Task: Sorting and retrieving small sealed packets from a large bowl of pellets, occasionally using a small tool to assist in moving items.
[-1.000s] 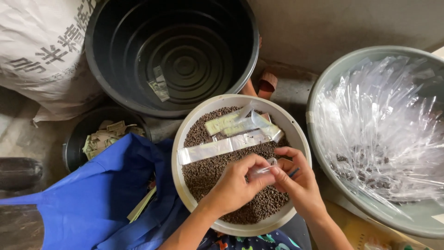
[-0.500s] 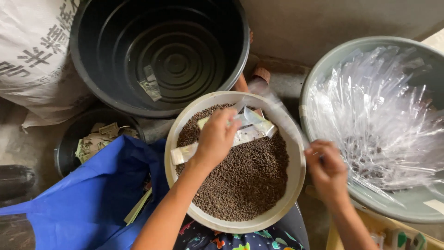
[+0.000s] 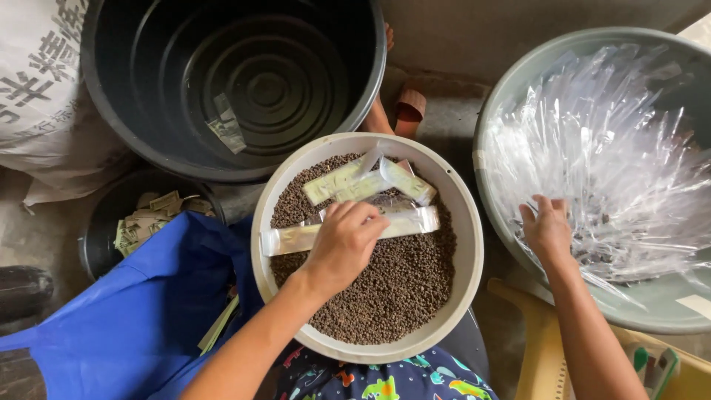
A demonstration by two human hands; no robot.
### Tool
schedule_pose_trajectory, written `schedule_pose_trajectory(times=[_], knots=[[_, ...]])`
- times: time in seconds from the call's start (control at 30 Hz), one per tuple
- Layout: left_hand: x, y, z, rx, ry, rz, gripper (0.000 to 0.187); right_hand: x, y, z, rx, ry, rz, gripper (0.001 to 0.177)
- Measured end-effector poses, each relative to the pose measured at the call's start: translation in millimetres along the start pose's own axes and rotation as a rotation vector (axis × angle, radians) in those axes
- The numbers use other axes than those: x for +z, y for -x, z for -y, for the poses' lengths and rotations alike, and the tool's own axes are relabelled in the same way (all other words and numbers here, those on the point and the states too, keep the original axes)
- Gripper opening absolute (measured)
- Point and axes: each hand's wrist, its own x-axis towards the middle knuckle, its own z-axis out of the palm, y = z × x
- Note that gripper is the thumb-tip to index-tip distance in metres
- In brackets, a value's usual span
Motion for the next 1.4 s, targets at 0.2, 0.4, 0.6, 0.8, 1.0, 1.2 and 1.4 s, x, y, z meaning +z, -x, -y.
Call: schedule_pose_trajectory(times=[0.2,0.4,0.6,0.8,1.0,1.2,1.4], knots=[[36.5,-31.2,-30.4,0.157,-0.06,-0.087,0.015,-53.5,37.8,64.5,-0.236,-0.255,-0.392,0.04],[79.9,-43.2,-35.9,0.169,-0.244,-0.026,0.009,-97.7,74.8,108.3,-0.216,-0.49,-0.29,0.024],[29.0,-45.1,-34.9,-0.209,0.482,-0.07,0.006,-139.6,108.7,163.8,-0.1,-0.928,-0.164,0.04],[-52.0,-32.7,-70.2,-0.195,0.611,-0.312,0.003,-137.3,142.6,222.9,-0.152,-1.177,0.211,0.038],[-150.1,-10.4,-121.0,-0.085,0.803,-0.172,0.014,-184.8,156.1,307.8,-0.635,-1.216,0.813,0.029],[-211.7,21.7,-136.1,-0.063,1.206,-0.463,0.013,-123.1,107.6,262.3,-0.371,-0.557,0.769,0.013],[-157.2,20.4,-113.1,-0.265,1.16,-0.39,0.034,-100.6,121.8,253.7,-0.036,-0.813,0.863,0.023]])
